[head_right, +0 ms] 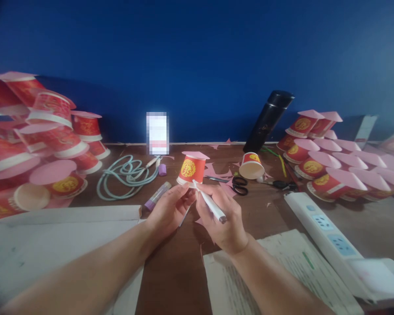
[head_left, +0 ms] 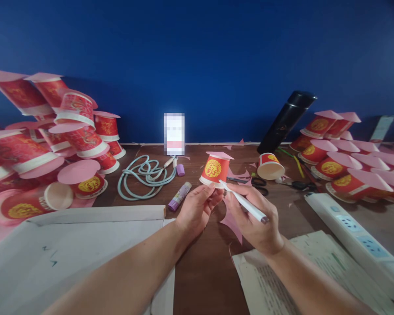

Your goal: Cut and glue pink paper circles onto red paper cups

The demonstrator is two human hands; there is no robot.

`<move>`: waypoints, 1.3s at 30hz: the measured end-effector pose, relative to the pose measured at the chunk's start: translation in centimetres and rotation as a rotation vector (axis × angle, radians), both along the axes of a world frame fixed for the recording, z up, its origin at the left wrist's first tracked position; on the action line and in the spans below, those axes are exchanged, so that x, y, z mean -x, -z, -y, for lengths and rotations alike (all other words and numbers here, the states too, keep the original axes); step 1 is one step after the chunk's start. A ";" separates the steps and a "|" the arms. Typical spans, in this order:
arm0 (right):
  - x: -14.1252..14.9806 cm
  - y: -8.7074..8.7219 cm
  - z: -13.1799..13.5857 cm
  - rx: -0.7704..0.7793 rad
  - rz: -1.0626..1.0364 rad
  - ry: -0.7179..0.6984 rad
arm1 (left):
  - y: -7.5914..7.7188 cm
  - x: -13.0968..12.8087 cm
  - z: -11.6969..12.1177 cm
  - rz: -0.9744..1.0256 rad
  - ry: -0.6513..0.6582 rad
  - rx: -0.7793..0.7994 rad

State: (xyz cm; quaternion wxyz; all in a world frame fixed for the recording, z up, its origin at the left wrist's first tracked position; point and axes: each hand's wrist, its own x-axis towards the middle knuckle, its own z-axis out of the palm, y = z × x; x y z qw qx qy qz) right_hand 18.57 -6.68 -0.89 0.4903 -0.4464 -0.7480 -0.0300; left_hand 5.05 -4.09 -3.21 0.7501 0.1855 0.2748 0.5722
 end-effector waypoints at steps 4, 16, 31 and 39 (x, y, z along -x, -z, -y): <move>0.0 -0.1 0.0 -0.008 -0.001 -0.003 | 0.0 0.0 0.0 0.004 0.004 -0.003; -0.1 0.1 -0.1 -0.010 0.008 0.001 | -0.1 0.0 0.0 0.002 0.004 0.005; -0.2 0.3 -0.2 -0.016 0.020 0.018 | 0.0 0.0 0.0 -0.016 0.001 -0.011; -0.3 0.3 -0.2 -0.020 0.045 0.024 | -0.1 0.0 0.0 -0.021 0.010 -0.021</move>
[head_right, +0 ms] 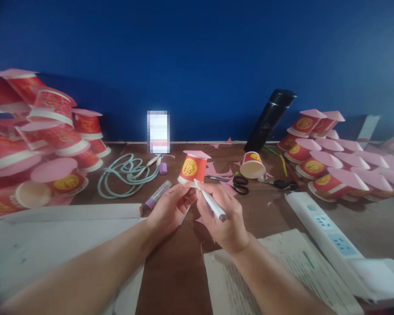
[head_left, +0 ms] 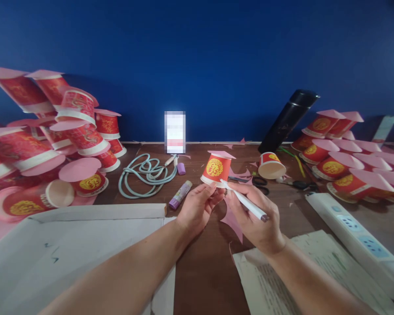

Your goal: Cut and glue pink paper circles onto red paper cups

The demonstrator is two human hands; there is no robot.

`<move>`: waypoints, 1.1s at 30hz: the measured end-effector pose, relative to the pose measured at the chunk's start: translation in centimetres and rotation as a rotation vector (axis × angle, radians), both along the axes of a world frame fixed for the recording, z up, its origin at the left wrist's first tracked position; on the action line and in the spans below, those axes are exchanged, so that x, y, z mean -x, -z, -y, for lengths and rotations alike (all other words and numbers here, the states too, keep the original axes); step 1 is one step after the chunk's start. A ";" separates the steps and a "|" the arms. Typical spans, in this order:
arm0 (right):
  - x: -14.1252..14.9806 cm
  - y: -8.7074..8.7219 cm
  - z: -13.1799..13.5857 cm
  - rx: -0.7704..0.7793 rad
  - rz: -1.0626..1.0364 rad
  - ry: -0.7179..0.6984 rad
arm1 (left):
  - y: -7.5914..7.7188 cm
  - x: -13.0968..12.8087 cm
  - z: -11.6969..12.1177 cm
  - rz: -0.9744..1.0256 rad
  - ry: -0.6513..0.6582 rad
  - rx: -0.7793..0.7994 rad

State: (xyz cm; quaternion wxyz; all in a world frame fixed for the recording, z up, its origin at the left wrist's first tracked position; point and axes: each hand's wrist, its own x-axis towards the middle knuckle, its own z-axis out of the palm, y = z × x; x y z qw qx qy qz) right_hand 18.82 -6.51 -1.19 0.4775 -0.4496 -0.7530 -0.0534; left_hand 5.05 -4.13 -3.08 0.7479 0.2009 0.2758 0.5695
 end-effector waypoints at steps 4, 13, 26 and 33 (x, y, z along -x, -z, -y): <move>0.1 -0.1 0.0 0.002 0.002 0.002 | -0.1 0.0 0.0 0.001 0.000 0.008; 0.2 -0.2 0.1 0.029 0.000 -0.023 | -0.1 0.0 0.0 0.027 -0.004 0.014; 0.2 -0.1 0.2 0.100 -0.052 -0.076 | -0.3 0.1 0.0 0.041 0.010 0.013; 0.0 0.1 0.2 0.087 -0.094 -0.067 | 0.0 0.0 -0.1 0.070 -0.016 0.045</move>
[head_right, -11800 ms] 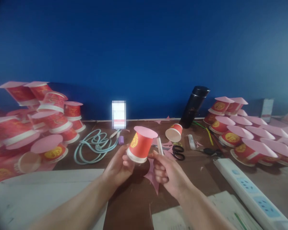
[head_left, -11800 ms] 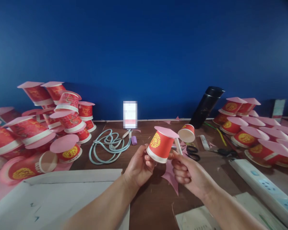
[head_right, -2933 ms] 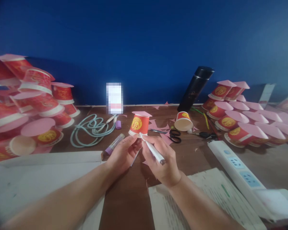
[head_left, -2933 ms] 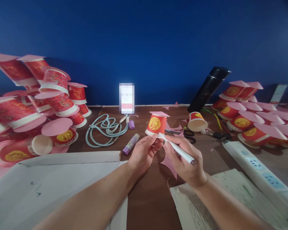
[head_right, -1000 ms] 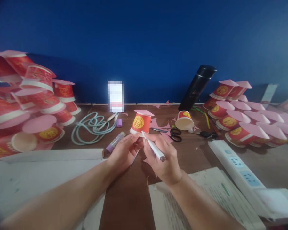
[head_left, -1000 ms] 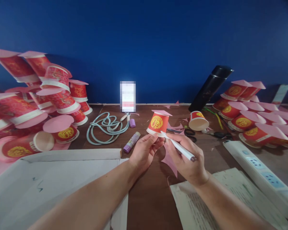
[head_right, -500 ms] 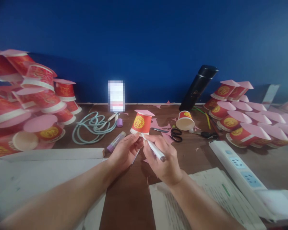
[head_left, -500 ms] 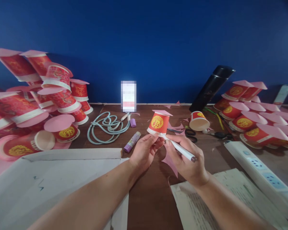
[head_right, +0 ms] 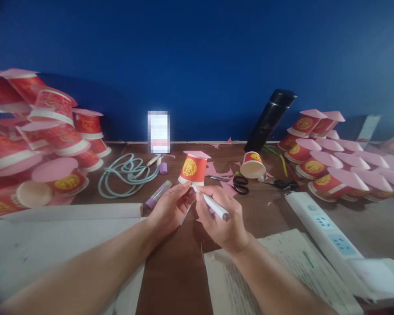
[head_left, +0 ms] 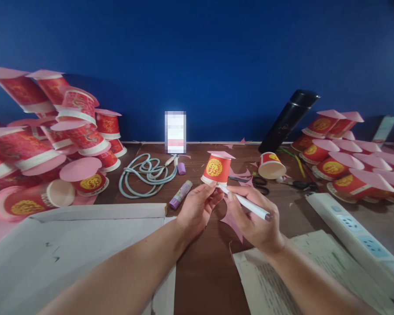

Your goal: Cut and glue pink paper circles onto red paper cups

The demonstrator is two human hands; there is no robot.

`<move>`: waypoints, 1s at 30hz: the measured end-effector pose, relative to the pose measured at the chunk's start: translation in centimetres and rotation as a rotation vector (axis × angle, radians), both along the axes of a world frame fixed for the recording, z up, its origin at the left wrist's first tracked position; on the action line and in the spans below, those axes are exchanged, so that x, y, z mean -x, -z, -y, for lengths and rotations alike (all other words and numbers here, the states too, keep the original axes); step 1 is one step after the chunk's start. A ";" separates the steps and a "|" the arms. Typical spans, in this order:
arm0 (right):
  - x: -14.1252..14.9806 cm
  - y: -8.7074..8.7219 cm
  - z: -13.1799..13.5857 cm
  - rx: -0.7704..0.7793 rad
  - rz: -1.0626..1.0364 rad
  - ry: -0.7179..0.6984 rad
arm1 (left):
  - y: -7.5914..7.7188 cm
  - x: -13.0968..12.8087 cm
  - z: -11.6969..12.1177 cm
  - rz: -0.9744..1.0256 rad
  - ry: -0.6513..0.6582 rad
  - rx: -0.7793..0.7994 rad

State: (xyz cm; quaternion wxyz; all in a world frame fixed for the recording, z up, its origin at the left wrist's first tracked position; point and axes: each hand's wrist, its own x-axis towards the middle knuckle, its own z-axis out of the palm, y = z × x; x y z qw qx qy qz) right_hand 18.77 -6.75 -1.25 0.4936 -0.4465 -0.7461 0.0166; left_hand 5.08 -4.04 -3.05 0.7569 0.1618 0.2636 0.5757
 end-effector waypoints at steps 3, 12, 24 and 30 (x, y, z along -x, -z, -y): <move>-0.1 0.1 -0.1 -0.047 -0.018 0.041 | 0.2 0.0 -0.1 0.003 -0.008 0.018; -0.1 0.2 -0.2 -0.085 0.020 0.063 | 0.3 0.0 0.0 -0.001 -0.001 0.009; -0.1 0.0 -0.3 -0.096 0.057 0.074 | 0.1 0.0 0.0 -0.023 0.007 -0.014; -0.1 -0.1 -0.3 -0.098 0.071 0.080 | 0.3 0.0 0.0 -0.017 0.004 -0.031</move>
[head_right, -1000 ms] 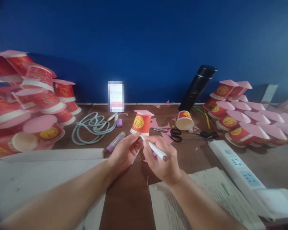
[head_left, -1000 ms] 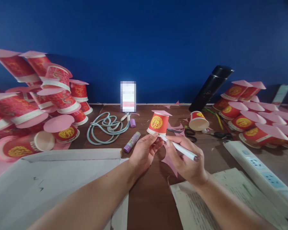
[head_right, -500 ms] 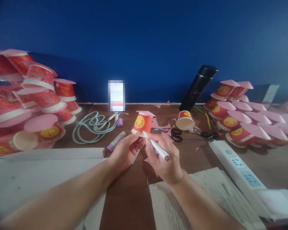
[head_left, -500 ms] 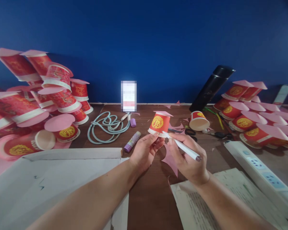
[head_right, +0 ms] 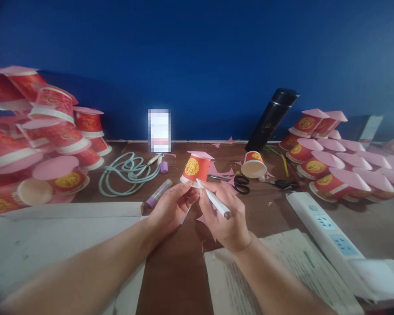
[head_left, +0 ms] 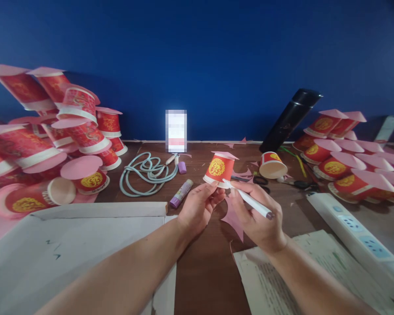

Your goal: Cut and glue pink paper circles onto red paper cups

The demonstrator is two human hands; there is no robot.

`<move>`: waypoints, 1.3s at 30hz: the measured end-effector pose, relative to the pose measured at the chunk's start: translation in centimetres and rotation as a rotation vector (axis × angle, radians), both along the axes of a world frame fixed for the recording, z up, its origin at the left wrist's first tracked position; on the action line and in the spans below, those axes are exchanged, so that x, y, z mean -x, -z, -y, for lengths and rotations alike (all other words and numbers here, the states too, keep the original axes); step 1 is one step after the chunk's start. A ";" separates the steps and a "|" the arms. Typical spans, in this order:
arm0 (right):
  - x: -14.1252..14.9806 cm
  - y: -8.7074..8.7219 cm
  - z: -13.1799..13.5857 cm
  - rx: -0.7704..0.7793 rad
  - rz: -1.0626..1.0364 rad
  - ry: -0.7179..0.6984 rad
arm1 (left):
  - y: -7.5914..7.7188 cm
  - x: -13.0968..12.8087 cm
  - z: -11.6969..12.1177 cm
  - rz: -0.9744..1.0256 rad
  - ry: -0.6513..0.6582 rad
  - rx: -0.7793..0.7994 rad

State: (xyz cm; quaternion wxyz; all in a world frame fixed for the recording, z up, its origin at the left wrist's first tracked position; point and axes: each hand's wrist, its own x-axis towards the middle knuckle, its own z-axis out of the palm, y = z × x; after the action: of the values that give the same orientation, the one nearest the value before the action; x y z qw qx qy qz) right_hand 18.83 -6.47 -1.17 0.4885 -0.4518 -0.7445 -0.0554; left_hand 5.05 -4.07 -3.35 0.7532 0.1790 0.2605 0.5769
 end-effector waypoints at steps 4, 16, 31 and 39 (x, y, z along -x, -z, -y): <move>0.0 0.0 0.0 0.002 -0.001 0.005 | 0.2 0.1 0.0 0.006 0.013 -0.005; 0.0 -0.1 0.1 0.002 -0.006 0.036 | 0.1 0.3 -0.1 -0.008 0.030 0.022; -0.2 -0.1 0.1 -0.012 0.006 0.044 | 0.0 0.4 -0.3 0.046 0.008 0.063; -0.2 -0.2 0.2 0.000 -0.001 0.045 | -0.1 0.4 -0.3 0.057 0.007 0.079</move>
State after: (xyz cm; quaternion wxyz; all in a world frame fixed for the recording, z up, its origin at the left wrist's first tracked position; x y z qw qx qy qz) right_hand 19.02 -6.63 -0.98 0.4875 -0.4685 -0.7338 -0.0664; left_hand 4.67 -3.78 -3.20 0.7687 0.1335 0.2609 0.5686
